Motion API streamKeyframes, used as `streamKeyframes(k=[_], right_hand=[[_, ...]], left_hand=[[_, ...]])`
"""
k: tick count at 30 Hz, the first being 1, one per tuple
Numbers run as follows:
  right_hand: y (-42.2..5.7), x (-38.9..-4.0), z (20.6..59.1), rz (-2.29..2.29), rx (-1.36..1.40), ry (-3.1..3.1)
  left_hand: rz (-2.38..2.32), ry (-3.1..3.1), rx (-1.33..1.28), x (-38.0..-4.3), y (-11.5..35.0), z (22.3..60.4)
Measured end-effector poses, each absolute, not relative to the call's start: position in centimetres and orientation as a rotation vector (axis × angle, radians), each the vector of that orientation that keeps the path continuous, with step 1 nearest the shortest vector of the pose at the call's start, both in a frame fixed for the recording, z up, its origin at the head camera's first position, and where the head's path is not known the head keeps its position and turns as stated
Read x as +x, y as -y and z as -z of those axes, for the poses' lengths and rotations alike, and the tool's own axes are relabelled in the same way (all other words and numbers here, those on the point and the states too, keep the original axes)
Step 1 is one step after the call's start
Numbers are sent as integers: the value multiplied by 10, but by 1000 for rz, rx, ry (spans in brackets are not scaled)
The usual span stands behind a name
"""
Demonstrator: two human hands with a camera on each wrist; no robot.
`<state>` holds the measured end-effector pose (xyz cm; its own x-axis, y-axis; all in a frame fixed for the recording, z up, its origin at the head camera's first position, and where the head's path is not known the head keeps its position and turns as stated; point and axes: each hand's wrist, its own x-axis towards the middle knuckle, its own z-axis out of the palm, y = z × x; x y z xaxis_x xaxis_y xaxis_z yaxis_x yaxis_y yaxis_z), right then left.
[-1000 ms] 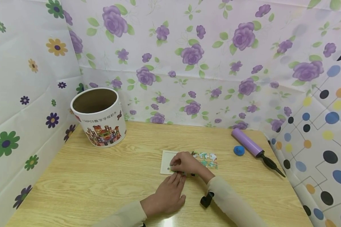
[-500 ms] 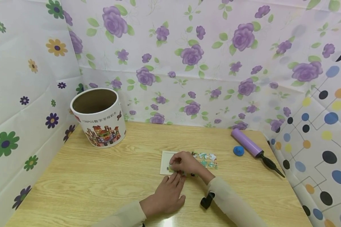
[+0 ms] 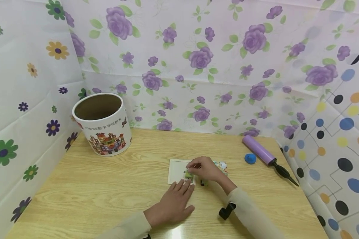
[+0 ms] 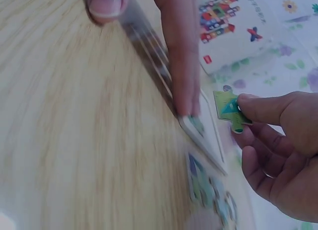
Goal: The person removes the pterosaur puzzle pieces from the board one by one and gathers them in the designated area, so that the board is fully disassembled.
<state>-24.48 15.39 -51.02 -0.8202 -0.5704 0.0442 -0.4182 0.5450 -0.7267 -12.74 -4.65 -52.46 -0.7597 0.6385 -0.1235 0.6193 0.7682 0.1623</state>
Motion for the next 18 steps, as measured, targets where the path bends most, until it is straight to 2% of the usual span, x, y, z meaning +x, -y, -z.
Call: streamKeyframes(k=[18], right_hand=[[-225, -228, 508, 1123, -708, -2736]], left_hand=[[-191, -2787, 1054, -135, 51, 522]])
